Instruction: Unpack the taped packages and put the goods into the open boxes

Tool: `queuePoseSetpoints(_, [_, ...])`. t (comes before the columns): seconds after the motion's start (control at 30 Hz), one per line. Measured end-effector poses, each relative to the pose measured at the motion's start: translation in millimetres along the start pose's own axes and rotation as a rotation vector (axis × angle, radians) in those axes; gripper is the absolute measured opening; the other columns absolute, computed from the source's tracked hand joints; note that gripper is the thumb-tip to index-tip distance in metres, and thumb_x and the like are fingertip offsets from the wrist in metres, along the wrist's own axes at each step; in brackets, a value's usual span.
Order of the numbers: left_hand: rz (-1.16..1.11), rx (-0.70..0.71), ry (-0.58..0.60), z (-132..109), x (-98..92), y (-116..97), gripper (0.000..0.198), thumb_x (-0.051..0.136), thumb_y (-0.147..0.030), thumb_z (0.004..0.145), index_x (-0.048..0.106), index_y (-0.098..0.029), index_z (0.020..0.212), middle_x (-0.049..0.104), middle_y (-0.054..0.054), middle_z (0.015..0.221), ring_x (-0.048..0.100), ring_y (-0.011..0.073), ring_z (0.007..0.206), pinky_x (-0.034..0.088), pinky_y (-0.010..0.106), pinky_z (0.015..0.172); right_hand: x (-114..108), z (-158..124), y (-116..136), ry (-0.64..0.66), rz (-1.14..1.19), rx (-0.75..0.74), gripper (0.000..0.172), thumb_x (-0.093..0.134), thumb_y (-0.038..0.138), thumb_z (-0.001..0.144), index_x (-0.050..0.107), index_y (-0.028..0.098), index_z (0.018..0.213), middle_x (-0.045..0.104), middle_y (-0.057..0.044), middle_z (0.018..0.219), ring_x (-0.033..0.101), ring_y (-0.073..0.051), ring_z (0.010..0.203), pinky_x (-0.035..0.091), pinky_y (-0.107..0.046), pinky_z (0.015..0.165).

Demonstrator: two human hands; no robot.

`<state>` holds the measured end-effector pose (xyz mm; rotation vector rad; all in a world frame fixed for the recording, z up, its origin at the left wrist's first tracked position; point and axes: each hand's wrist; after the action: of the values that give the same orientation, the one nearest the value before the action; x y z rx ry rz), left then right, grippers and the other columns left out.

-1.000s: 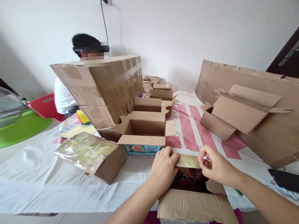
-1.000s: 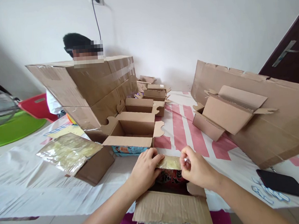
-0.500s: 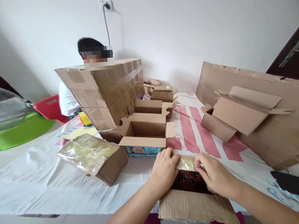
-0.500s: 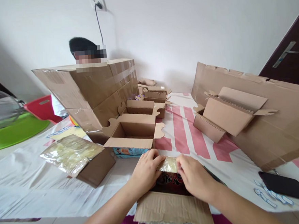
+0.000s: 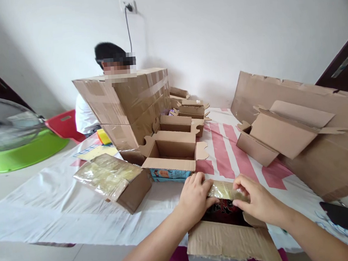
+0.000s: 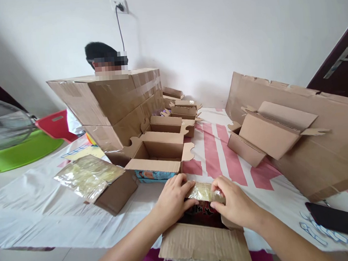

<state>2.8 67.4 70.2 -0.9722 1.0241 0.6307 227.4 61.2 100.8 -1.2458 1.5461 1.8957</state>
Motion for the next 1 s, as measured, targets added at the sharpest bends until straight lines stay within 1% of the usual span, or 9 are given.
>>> queuePoseSetpoints(0.1, [0.002,0.001,0.000,0,0.2,-1,0.047,0.075,-0.045,0.079,0.063,-0.021,0.117,0.056,0.009,0.111,0.055,0.0287,0.105,0.046,0.044,0.094,6,0,7,0.037,-0.022,-0.064,0.025,0.062,0.012,0.074,0.046,0.024,0.089,0.051,0.002,0.094,0.052,-0.015,0.079,0.042,-0.031,0.074])
queuePoseSetpoints(0.23, [0.006,0.002,0.000,0,0.0,-1,0.046,0.074,-0.047,0.079,0.064,-0.021,0.116,0.056,0.009,0.111,0.055,0.0293,0.106,0.046,0.045,0.093,12,5,17,0.062,-0.056,-0.073,0.028,0.066,0.013,0.073,0.049,0.024,0.094,0.051,0.000,0.105,0.055,-0.017,0.087,0.044,-0.033,0.079])
queuePoseSetpoints(0.33, [-0.002,0.004,-0.012,-1,0.8,0,0.046,0.075,-0.048,0.078,0.064,-0.021,0.113,0.056,0.009,0.111,0.054,0.0292,0.107,0.045,0.045,0.094,18,12,18,0.087,-0.112,-0.077,0.031,0.067,0.013,0.074,0.052,0.025,0.098,0.052,-0.001,0.109,0.057,-0.020,0.092,0.044,-0.036,0.083])
queuePoseSetpoints(0.43, [-0.004,0.003,-0.015,-2,1.4,1,0.045,0.078,-0.047,0.076,0.064,-0.022,0.110,0.056,0.008,0.111,0.054,0.0285,0.106,0.045,0.044,0.095,24,17,13,0.093,-0.135,-0.127,0.030,0.061,0.010,0.078,0.054,0.026,0.102,0.055,-0.002,0.111,0.059,-0.021,0.096,0.044,-0.036,0.085])
queuePoseSetpoints(0.67, [-0.008,-0.011,0.017,-2,0.0,0,0.046,0.076,-0.051,0.076,0.064,-0.022,0.110,0.056,0.008,0.111,0.053,0.0280,0.105,0.044,0.044,0.096,23,23,4,0.135,-0.082,-0.116,0.020,0.063,0.011,0.076,0.056,0.024,0.089,0.060,0.001,0.098,0.058,-0.018,0.087,0.044,-0.031,0.077])
queuePoseSetpoints(0.77, [-0.022,-0.018,0.019,-2,0.2,1,0.046,0.078,-0.049,0.075,0.064,-0.023,0.110,0.056,0.007,0.112,0.053,0.0275,0.106,0.043,0.044,0.097,21,23,5,0.148,-0.034,-0.136,0.011,0.058,0.012,0.081,0.054,0.023,0.081,0.060,0.001,0.092,0.059,-0.017,0.083,0.043,-0.029,0.075])
queuePoseSetpoints(0.87, [-0.023,-0.013,0.013,-2,0.9,1,0.044,0.078,-0.047,0.075,0.063,-0.023,0.109,0.056,0.007,0.111,0.052,0.0270,0.106,0.043,0.043,0.097,16,27,7,0.137,-0.011,-0.173,0.012,0.050,0.013,0.085,0.053,0.022,0.077,0.061,0.000,0.087,0.059,-0.015,0.080,0.043,-0.028,0.074])
queuePoseSetpoints(0.93, [-0.020,-0.009,0.008,-3,1.0,2,0.041,0.076,-0.046,0.077,0.063,-0.023,0.108,0.056,0.007,0.111,0.052,0.0268,0.106,0.043,0.043,0.097,11,38,11,0.119,-0.017,-0.167,0.010,0.052,0.015,0.085,0.054,0.022,0.078,0.062,0.001,0.081,0.058,-0.015,0.074,0.043,-0.027,0.069])
queuePoseSetpoints(1.0, [-0.013,-0.003,0.004,-3,0.8,1,0.039,0.075,-0.042,0.078,0.062,-0.023,0.109,0.055,0.006,0.111,0.052,0.0265,0.105,0.043,0.044,0.097,3,60,18,0.090,-0.020,-0.148,0.009,0.053,0.014,0.083,0.054,0.021,0.079,0.061,0.003,0.073,0.056,-0.014,0.068,0.042,-0.025,0.062])
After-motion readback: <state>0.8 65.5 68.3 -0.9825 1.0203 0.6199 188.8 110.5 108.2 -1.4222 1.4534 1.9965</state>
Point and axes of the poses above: each hand's wrist, its own z-axis towards the middle knuckle, its own x-axis out of the palm, y = z × x
